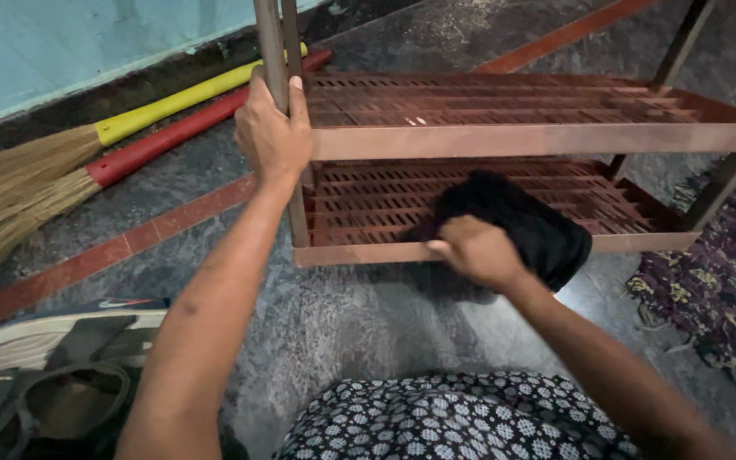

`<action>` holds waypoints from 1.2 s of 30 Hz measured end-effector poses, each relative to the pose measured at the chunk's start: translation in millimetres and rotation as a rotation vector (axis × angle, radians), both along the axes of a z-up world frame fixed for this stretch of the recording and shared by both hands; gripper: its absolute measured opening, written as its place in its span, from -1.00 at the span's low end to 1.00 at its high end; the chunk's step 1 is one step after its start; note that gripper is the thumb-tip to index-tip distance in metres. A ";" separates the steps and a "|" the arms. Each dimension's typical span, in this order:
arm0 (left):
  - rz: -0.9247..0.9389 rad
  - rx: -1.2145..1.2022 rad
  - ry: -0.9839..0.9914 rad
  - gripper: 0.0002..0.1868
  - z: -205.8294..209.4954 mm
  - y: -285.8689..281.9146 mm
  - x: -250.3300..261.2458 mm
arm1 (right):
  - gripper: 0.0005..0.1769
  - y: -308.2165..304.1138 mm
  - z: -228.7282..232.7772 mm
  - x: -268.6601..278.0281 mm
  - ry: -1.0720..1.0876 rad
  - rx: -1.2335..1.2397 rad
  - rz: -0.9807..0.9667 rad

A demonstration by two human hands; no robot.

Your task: The person wipes a three-tier plastic shoe rack with a black cloth, then places several pairs of shoes and sandals onto the shelves.

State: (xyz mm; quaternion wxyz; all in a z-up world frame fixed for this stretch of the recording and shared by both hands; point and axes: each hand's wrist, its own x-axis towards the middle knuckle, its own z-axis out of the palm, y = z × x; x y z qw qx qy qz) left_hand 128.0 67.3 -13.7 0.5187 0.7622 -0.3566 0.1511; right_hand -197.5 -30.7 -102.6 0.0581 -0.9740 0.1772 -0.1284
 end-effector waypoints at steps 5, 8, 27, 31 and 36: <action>0.010 0.014 0.012 -0.66 -0.2 0.2 -0.6 | -0.55 -62.6 12.8 -96.2 0.060 -0.096 -0.193; 0.020 -0.002 0.021 -0.67 0.0 -0.4 -5.1 | -0.55 -75.2 6.9 -115.3 -0.022 -0.154 -0.231; 0.061 0.013 0.005 -0.56 -7.4 9.2 -14.7 | -0.45 45.8 -40.4 151.2 0.101 0.529 -0.198; 0.111 0.016 -0.073 -0.52 -10.7 6.0 -10.6 | -0.39 -5.5 -57.7 145.6 -0.157 0.694 -0.100; 0.072 0.111 0.063 -0.55 -10.1 2.8 -8.8 | -0.23 -1.0 -65.4 143.1 0.610 0.596 0.118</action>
